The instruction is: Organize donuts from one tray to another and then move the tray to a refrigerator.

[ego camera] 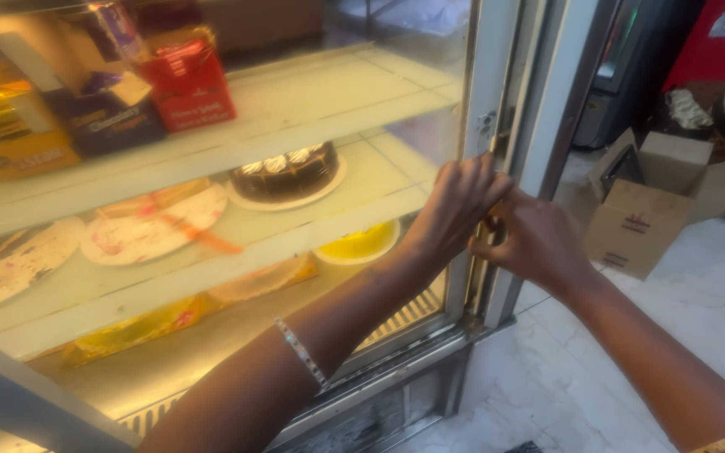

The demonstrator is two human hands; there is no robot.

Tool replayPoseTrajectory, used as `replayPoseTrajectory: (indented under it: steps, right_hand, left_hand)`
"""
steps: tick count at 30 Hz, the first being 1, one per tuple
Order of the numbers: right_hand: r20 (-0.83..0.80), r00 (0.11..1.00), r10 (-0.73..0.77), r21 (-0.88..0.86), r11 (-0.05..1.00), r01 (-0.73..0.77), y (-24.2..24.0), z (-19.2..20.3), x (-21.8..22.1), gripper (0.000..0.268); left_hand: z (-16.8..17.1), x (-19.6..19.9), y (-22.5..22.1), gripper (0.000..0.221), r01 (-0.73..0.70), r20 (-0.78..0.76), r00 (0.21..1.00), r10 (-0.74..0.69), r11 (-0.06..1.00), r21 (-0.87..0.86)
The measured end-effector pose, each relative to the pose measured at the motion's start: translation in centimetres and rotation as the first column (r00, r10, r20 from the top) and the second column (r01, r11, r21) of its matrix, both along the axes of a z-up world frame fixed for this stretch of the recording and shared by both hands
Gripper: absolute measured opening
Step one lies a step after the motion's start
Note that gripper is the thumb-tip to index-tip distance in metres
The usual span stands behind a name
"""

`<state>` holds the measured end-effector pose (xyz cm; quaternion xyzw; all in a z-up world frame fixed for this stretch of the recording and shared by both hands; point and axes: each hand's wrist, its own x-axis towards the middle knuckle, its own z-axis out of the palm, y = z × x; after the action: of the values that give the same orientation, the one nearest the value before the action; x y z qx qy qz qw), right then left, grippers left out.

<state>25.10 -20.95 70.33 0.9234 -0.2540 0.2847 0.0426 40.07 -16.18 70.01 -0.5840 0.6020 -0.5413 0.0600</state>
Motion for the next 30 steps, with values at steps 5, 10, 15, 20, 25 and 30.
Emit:
replayPoseTrajectory:
  steps: [5,10,15,20,25,30]
  right_hand:
    - [0.003,0.999,0.039,0.019,0.999,-0.039,1.9,-0.2,1.8,0.043]
    - [-0.088,0.996,0.007,0.075,0.997,-0.001,4.9,-0.3,3.9,0.043]
    - [-0.007,0.986,0.165,-0.032,0.986,-0.165,6.2,-2.1,6.0,0.047]
    - [-0.016,0.966,0.258,0.072,0.964,-0.256,8.7,-2.5,7.9,0.046]
    - [-0.015,0.895,0.446,0.034,0.895,-0.445,11.5,-1.5,8.7,0.029]
    - [-0.196,0.861,0.469,-0.005,0.878,-0.479,11.9,-0.2,8.8,0.035]
  left_hand:
    - [1.0,1.9,4.4,0.070,0.000,0.122,0.992,0.021,0.986,-0.169]
    - [0.5,3.8,7.2,0.056,0.043,-0.012,0.999,-0.045,0.988,-0.148]
    - [-0.5,6.6,9.8,0.040,0.140,-0.122,0.980,-0.155,0.982,-0.125]
    - [-0.7,8.8,13.8,0.029,0.203,-0.275,0.933,-0.231,0.971,-0.130]
    - [0.3,10.1,19.9,0.040,0.130,-0.276,0.946,-0.167,0.980,-0.149]
    - [-0.2,12.6,24.6,0.043,0.048,-0.298,0.951,-0.087,0.990,-0.134]
